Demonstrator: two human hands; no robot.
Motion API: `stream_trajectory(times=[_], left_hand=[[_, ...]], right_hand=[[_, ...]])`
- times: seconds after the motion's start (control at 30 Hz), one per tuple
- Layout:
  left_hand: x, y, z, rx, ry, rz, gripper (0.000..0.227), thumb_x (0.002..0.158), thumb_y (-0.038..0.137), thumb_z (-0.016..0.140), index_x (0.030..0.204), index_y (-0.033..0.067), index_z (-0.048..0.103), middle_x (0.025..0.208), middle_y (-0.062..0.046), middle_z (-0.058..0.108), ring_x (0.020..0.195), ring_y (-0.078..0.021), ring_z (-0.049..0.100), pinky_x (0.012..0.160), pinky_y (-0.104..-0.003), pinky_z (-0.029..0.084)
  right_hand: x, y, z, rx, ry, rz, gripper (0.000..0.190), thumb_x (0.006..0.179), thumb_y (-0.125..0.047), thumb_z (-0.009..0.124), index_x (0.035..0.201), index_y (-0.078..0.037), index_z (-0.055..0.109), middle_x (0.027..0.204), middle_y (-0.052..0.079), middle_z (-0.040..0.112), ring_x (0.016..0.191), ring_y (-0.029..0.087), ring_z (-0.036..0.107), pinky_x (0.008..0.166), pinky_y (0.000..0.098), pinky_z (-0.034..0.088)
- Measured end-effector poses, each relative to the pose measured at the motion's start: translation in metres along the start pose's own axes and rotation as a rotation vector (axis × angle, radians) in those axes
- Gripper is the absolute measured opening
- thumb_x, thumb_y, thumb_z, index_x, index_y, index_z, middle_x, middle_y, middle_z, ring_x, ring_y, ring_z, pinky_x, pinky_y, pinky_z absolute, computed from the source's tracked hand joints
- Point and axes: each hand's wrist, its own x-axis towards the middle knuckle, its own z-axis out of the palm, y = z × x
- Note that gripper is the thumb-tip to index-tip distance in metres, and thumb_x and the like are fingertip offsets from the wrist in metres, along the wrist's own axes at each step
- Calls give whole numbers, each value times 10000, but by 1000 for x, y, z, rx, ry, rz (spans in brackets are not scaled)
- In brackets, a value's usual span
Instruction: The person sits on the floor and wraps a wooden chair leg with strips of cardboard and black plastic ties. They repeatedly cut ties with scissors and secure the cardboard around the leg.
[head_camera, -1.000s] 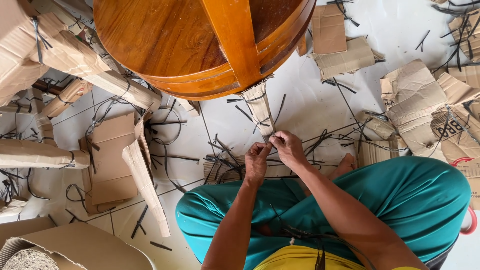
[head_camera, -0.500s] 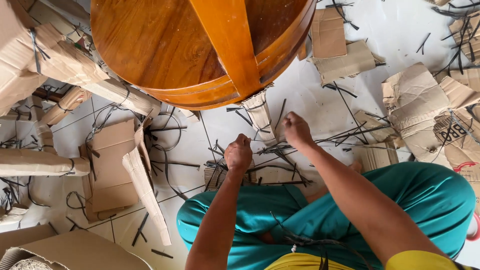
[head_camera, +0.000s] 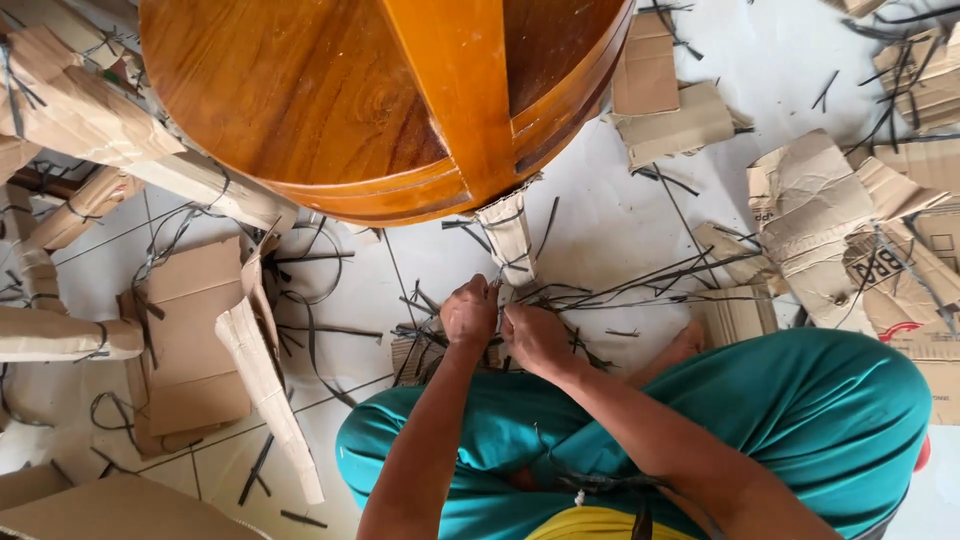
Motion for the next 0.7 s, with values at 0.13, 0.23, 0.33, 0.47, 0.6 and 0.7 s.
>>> stream_trajectory(times=[0.13,0.23,0.33,0.47,0.6,0.7], left_hand=[[4,-4,-8,68,22,99,398,985,529,576,772,193,567,709,-82,691,757,-336,750,696,-493,598],[5,-6,-20,43,60,136,434,987,557,591,742,199,569,671,-53,675,726,-317,747,670,-471,601],[-10,-19,-21,-6,43,77,463,977,580,595,745,180,577,664,-81,666,739,-347,736,671,-506,590],[-33,-11,-26,-206,13,-90,460,1017,527,576,716,179,587,596,-57,629,744,-375,722,652,-536,536],[-69,-5,-47,-279,-119,-56,312,1070,435,537,917,223,707,628,-5,620,701,-278,697,624,-487,533],[-75,5,-45,-303,-185,-98,323,1015,533,576,917,262,724,692,-7,685,717,-262,706,651,-453,558]], right_hand=[[3,35,-24,-91,54,-91,184,829,-103,676,688,-157,572,587,75,598,608,340,658,512,450,507],[22,60,-47,-188,74,-97,284,867,-124,668,626,-173,526,539,43,569,538,275,627,472,383,491],[19,83,-30,-167,4,4,307,893,-167,639,629,-151,483,522,57,507,522,299,582,456,404,442],[12,45,-63,10,14,84,389,1008,-231,581,658,-144,434,545,59,458,532,250,520,496,378,426],[-12,17,-68,-147,48,48,331,971,-266,660,699,-151,511,659,54,490,674,300,583,525,417,469],[-14,18,-57,-380,203,-195,135,941,-89,664,853,-184,625,813,6,503,862,248,598,612,354,579]])
